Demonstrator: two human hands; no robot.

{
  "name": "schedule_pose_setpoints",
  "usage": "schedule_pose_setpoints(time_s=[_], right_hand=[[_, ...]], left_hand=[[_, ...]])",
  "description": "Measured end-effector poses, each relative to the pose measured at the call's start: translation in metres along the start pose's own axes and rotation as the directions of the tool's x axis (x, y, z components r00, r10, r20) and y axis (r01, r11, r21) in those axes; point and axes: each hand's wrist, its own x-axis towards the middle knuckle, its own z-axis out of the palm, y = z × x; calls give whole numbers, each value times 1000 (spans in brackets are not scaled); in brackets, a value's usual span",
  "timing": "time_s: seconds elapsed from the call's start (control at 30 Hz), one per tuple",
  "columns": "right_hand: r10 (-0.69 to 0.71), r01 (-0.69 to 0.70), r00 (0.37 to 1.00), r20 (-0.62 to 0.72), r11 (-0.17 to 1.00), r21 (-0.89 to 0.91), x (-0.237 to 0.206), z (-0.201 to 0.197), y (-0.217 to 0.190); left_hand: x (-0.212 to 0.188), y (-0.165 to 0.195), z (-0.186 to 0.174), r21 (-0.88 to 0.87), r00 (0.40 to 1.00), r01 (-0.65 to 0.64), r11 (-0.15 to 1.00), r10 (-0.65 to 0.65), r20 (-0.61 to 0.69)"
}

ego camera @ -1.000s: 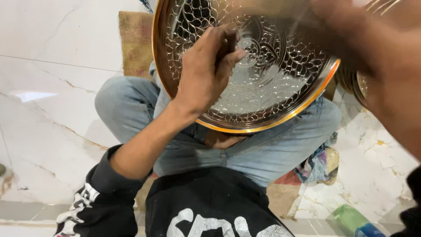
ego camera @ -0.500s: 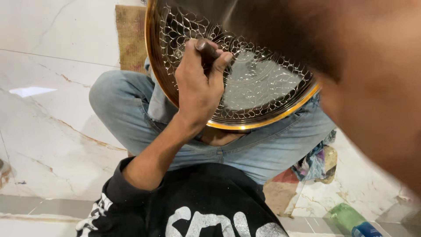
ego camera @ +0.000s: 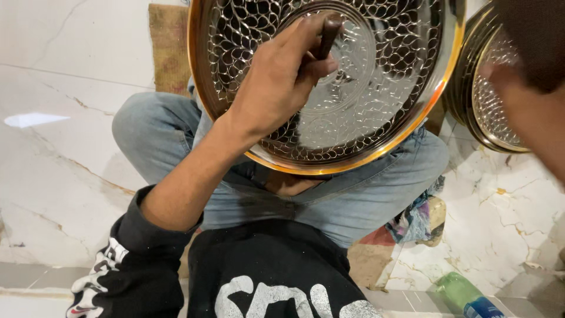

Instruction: The person sits cross-legged on the floor with a decorative brass tray on their lap and engraves its pattern, holding a punch against the surface and striking it with a wooden mallet. They reposition the tray, wipe it with a cloth, and continue hammering the design across the surface.

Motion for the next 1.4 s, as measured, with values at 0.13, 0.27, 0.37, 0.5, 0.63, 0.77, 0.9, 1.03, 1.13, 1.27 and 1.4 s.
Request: schedule_pose_setpoints(time_s=[0.13,0.27,0.37,0.5,0.63,0.77,0.9,1.03,1.13,1.27,1.4], right_hand=[[-58,5,991,117,915,404,21,1,32],[-277,277,960,-33,930,243,28,19,47],[-277,277,960,-29,934,225,30,21,47],[-321,326,945,-60,929,173,15,17,35],[-391,398,914,-112,916,49,-17,8,0],[-502,503,861,-78,864,-8,-43,-14,-53],[-499,495,866,7,860,123,-49,-31,-109],[-425,391,901,92,884,256,-52,-43,-139],[-615,615,788,15,788,-23,-46,-43,-132],[-649,650,760,-26,760,8,-24,-25,-95],[-554,550,832,-15,821,157,-12,-8,-57]], left_hand=[[-2,1,0,86,1000,-11,996,12,-16],[-10,2,6,143,990,143,979,-141,-26],[-21,1,14,91,980,121,988,-104,-172],[-35,-2,28,41,949,221,974,-205,-241],[-46,-3,39,160,935,147,976,-85,-344],[-56,-1,48,81,899,203,976,-152,-411],[-60,3,49,107,861,293,950,-214,-461],[-57,4,47,20,858,261,965,-222,-464],[-47,-2,49,12,887,194,981,-170,-428],[-42,-5,52,46,888,234,971,-195,-416],[-43,-1,52,0,872,208,978,-186,-454]])
